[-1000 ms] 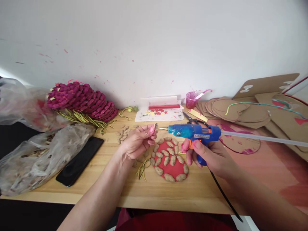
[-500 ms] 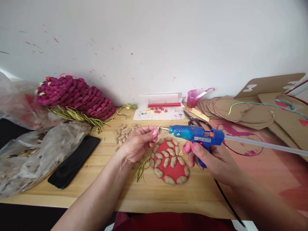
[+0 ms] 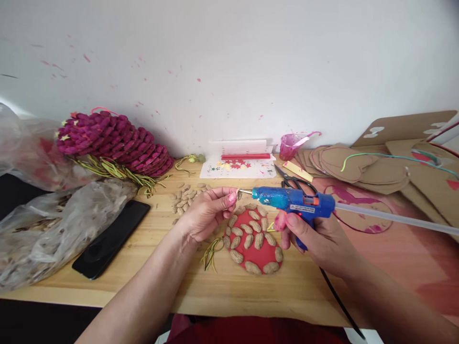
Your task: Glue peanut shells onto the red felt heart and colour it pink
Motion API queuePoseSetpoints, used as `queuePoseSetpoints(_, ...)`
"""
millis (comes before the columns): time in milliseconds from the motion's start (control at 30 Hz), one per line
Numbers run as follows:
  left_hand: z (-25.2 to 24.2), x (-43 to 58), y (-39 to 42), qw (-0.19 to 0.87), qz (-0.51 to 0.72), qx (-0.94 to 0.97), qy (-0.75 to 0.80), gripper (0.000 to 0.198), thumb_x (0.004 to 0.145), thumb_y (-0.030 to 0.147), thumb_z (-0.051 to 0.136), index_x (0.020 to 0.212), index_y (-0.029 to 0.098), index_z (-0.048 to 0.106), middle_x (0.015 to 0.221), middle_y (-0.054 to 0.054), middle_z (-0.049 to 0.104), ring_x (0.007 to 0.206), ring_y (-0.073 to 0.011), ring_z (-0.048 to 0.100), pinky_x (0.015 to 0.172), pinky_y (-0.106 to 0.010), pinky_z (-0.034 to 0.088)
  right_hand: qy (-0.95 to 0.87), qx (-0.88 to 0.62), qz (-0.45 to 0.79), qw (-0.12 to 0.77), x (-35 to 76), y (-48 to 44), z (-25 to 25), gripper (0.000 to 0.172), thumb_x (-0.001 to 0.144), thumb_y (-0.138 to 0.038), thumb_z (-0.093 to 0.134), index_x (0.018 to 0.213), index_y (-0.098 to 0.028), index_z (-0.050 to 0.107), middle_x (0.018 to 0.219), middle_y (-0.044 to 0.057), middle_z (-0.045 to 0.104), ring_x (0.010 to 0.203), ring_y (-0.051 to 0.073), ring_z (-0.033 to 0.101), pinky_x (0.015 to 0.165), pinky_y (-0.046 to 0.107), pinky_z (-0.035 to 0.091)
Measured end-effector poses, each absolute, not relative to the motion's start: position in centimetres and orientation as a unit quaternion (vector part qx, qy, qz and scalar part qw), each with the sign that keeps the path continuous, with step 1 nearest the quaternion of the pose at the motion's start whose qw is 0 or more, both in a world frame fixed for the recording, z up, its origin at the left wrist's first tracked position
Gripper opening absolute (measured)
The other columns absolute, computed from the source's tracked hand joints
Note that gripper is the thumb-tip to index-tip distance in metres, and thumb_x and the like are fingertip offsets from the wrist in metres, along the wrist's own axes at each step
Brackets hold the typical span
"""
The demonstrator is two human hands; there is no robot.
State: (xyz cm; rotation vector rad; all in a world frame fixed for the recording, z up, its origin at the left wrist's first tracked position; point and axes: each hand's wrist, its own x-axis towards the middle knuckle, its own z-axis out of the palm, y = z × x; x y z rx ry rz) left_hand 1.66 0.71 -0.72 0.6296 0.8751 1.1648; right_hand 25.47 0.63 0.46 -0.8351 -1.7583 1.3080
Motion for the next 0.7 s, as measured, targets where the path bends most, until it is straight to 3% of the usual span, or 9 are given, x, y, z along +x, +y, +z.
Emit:
queuePoseSetpoints(533, -0.69, 1.82, 0.69, 0.705, 0.526, 0.286, 0.380, 0.026, 0.065, 0.021, 0.092, 0.080, 0.009, 0.075, 0.063, -0.001, 0.058, 0.054, -0.0050, 0.049, 0.047, -0.013, 0.039, -0.707, -0.313, 0.506, 0.382, 25.53, 0.62, 0.73, 0.033, 0.102, -0.045, 0.052, 0.081, -0.019, 0.058, 0.061, -0.003, 0.060, 0.048, 0.005, 0.054, 0.043, 0.016, 0.039)
queuePoseSetpoints(700, -0.60, 1.85, 0.65, 0.704, 0.525, 0.285, 0.384, 0.027, 0.065, 0.021, 0.093, 0.080, 0.008, 0.074, 0.063, -0.001, 0.058, 0.054, -0.0049, 0.049, 0.047, -0.013, 0.039, -0.704, -0.318, 0.508, 0.381, 25.49, 0.67, 0.81, 0.033, 0.102, -0.045, 0.052, 0.082, -0.019, 0.057, 0.064, -0.003, 0.060, 0.051, 0.006, 0.057, 0.045, 0.016, 0.042)
